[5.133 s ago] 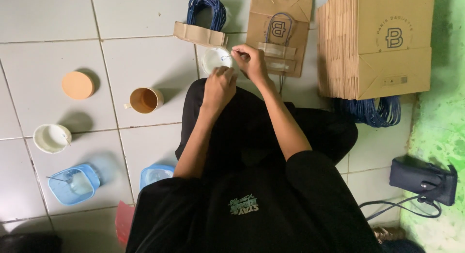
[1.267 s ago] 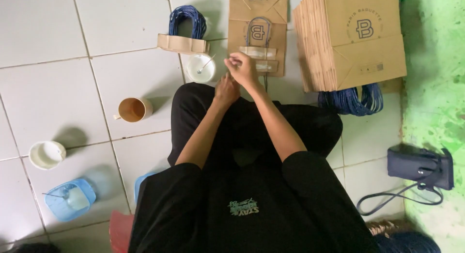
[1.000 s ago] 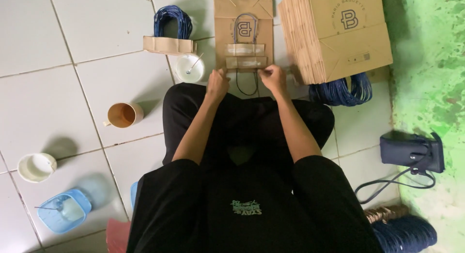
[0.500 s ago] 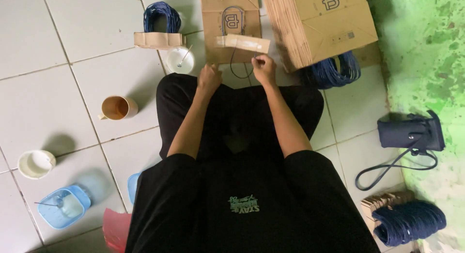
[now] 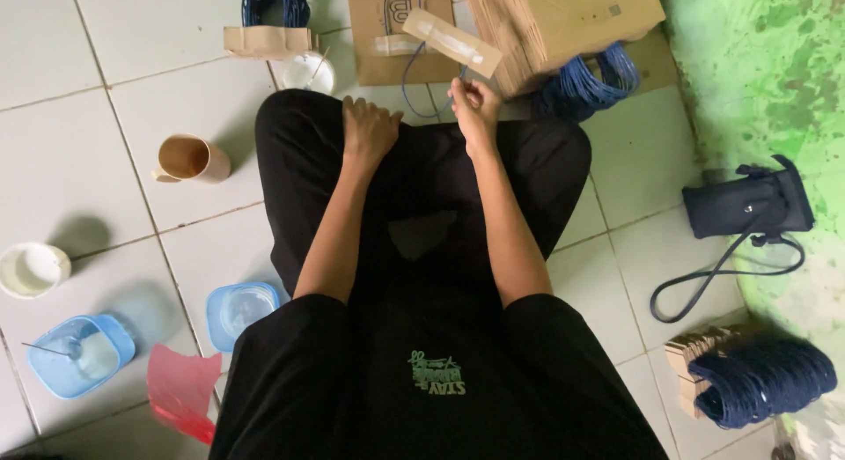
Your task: The person sits on the floor and assembles paper bags by applying glue to the bottom flaps and attaching blue rope handles. They press the glued areas to secure them and then stack the finished bags.
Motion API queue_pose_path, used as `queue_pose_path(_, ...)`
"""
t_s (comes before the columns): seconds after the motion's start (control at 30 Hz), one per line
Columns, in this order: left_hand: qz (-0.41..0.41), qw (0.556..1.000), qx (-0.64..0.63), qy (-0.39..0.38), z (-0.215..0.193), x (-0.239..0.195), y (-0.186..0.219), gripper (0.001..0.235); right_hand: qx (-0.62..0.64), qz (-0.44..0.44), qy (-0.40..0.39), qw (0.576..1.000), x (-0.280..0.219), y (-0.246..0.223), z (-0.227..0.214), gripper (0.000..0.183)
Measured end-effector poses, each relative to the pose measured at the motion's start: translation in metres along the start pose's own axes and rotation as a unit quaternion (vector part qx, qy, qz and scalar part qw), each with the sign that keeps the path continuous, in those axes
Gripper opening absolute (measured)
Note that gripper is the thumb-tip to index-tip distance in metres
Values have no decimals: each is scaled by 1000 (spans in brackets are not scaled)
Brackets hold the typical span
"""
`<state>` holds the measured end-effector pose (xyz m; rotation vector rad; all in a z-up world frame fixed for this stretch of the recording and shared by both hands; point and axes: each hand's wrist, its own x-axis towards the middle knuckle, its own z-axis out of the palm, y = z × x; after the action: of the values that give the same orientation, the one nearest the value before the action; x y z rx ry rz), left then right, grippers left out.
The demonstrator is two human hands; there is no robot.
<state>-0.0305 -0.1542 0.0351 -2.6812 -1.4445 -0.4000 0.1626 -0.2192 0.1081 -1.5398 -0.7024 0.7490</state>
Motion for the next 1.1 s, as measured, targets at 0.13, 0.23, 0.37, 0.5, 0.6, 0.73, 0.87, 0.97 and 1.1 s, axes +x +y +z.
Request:
queue_pose_path(0.13,-24,995,60,-72,-81,-7,16,56,106,-22,-45,993,-45,-79,5,32)
queue_pose_path(0.23,-25,991,51,-119,-92,-21,11,53,115,-61,-47,990,-71,-105,8,26)
queue_pose_path(0.37,-46,983,36,-173,-81,-34,-16,56,168,-80,-82,979,-86,-140,8,20)
queue_pose_path(0.5,-50,981,30,-186,-35,-55,-47,63,219,-34,-87,971,-74,-140,8,13)
queue_pose_path(0.6,-21,995,-85,-58,5,-53,-56,31,281,40,-100,954,-45,-123,15,18)
queue_pose_path(0.73,-66,933,-285,-208,-10,-9,-44,29,298,63,-112,946,3,-110,18,20)
queue_pose_path(0.87,-2,941,-315,-123,28,39,-48,32,226,13,-169,959,48,-116,18,16)
queue_pose_path(0.97,7,952,-289,-99,57,74,-55,45,191,-10,-197,961,77,-116,17,12)
queue_pose_path(1.1,62,966,-251,-12,126,91,-70,112,177,12,-207,962,101,-92,21,5)
